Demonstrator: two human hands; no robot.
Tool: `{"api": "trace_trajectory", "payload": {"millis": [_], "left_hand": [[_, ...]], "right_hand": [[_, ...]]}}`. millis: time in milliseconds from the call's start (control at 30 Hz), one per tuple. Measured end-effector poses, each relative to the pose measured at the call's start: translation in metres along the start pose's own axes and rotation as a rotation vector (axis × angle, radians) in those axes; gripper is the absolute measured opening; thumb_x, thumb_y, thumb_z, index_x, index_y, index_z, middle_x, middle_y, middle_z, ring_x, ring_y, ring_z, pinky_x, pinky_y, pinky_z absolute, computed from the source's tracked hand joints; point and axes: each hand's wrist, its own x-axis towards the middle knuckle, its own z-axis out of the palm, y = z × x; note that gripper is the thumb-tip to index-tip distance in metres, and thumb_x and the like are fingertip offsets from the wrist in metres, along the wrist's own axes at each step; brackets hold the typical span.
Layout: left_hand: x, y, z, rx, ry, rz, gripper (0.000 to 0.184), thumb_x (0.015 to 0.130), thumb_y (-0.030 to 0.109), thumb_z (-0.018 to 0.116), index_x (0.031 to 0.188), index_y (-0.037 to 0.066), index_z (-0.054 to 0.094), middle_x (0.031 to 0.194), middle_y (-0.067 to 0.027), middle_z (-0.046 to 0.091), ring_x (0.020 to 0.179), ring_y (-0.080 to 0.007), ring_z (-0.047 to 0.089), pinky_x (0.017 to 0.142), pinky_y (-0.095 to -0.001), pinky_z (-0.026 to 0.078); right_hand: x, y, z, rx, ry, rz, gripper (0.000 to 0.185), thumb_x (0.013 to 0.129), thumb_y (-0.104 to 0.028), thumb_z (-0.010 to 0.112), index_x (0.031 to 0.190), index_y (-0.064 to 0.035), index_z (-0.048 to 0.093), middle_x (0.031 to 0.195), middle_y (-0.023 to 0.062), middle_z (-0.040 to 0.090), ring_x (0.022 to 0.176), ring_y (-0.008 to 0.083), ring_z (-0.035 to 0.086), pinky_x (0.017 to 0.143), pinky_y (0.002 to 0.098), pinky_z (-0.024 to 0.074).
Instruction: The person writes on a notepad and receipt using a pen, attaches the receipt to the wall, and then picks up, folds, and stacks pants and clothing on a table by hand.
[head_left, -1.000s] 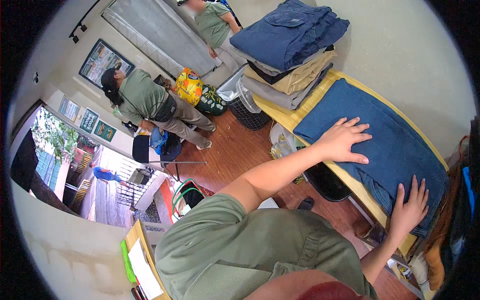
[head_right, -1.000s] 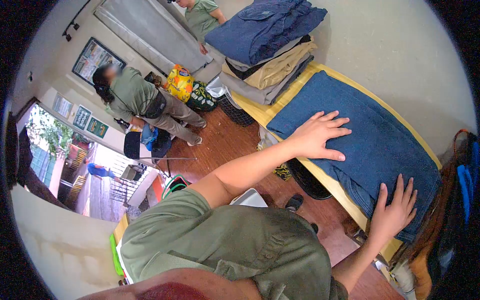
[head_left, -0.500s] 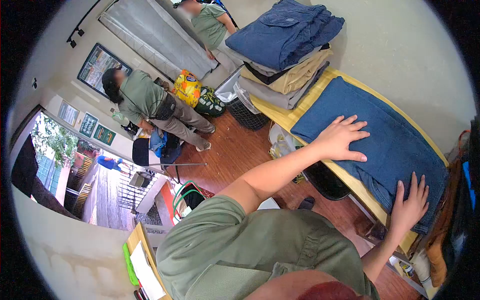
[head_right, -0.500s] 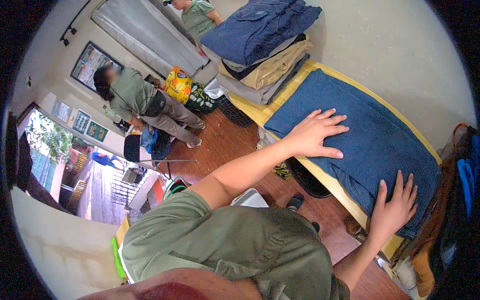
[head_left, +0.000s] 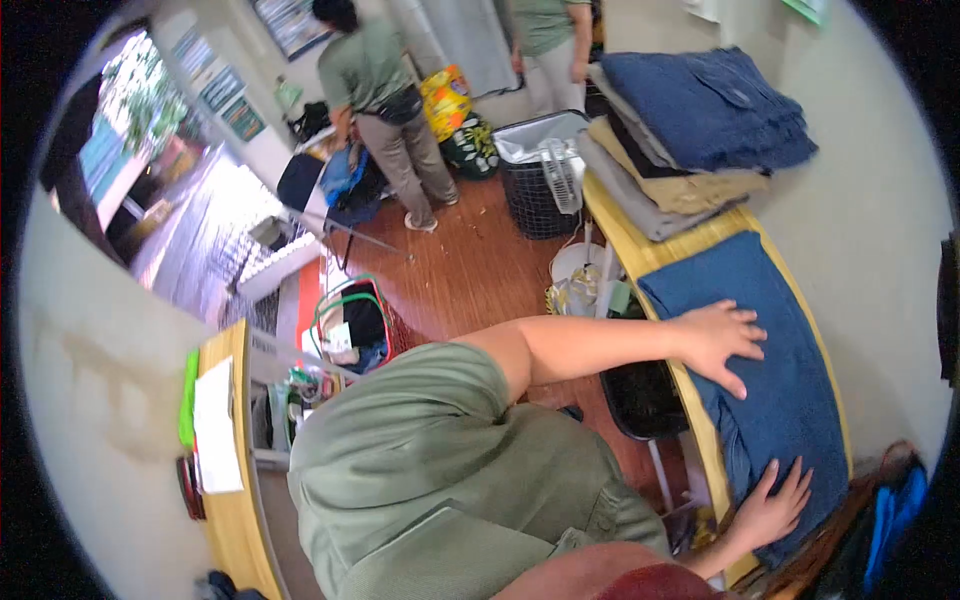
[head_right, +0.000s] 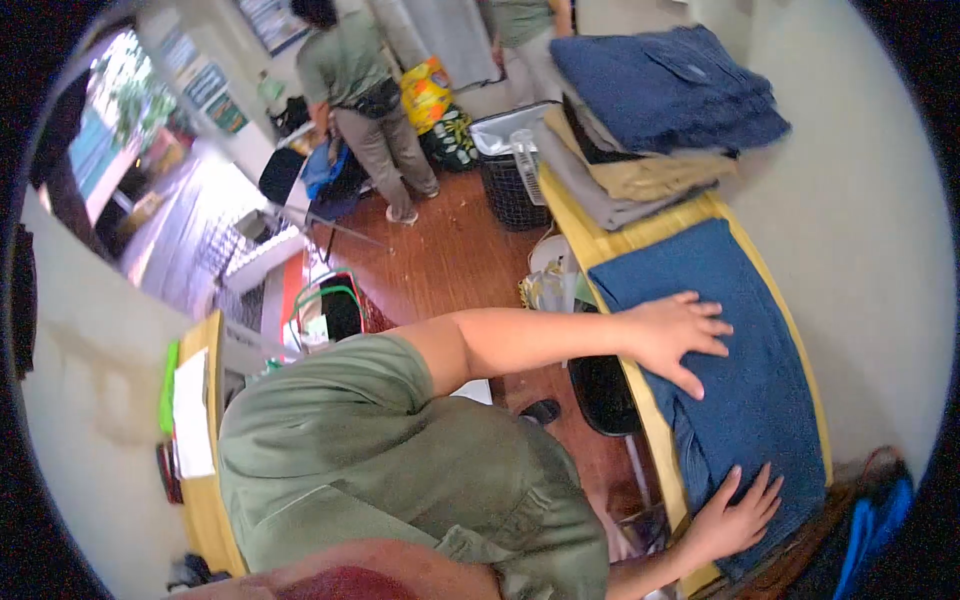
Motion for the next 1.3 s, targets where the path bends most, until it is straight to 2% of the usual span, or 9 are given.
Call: {"api": "trace_trajectory", "payload": {"millis": [267,900,1067,1200,1300], "left_hand": [[-0.003,-0.005,0.005,-0.029,0.031,0.001,0.078,0.073,0.069,0.059,0.122,0.009,0.061,0.139,-0.0164,0.047,0.134,-0.0385,0.034,0.107,-0.0568,0.025],[-0.002,-0.003,0.002,-0.042,0.012,-0.011,0.077,0.073,0.069,0.059,0.121,0.009,0.061,0.138,-0.0156,0.047,0.133,-0.0383,0.035,0.107,-0.0566,0.025],[-0.003,-0.001,0.001,-0.033,-0.01,-0.009,0.077,0.073,0.068,0.06,0.122,0.009,0.061,0.139,-0.0149,0.046,0.134,-0.0377,0.034,0.109,-0.056,0.024],[0.0,0.006,-0.009,-0.028,-0.051,-0.024,0.074,0.075,0.064,0.061,0.125,0.009,0.059,0.141,-0.014,0.044,0.135,-0.0367,0.033,0.109,-0.0546,0.023],[0.003,0.007,-0.008,-0.028,-0.079,-0.03,0.073,0.076,0.062,0.062,0.126,0.01,0.058,0.142,-0.014,0.044,0.135,-0.0364,0.033,0.109,-0.0542,0.023]], "right_hand": [[0.0,-0.008,-0.003,-0.082,-0.073,0.053,0.051,0.094,-0.055,0.043,0.132,-0.0231,0.053,0.143,0.0063,0.044,0.128,0.0346,0.042,0.101,0.0556,0.0329],[0.001,-0.011,-0.008,-0.081,-0.1,0.081,0.052,0.093,-0.054,0.044,0.134,-0.0227,0.051,0.144,0.0063,0.043,0.13,0.0343,0.041,0.103,0.0541,0.0315],[0.0,-0.007,-0.005,-0.03,-0.078,0.057,0.051,0.094,-0.052,0.045,0.134,-0.0207,0.051,0.144,0.007,0.042,0.13,0.0342,0.04,0.104,0.0556,0.0297],[0.0,-0.014,-0.014,-0.032,-0.091,0.13,0.049,0.094,-0.048,0.047,0.133,-0.0186,0.053,0.144,0.0078,0.043,0.13,0.0343,0.039,0.104,0.0569,0.0288],[-0.002,-0.013,-0.014,0.018,-0.028,0.074,0.047,0.091,-0.043,0.051,0.13,-0.0166,0.054,0.143,0.0088,0.044,0.13,0.0347,0.039,0.104,0.058,0.0281]]}}
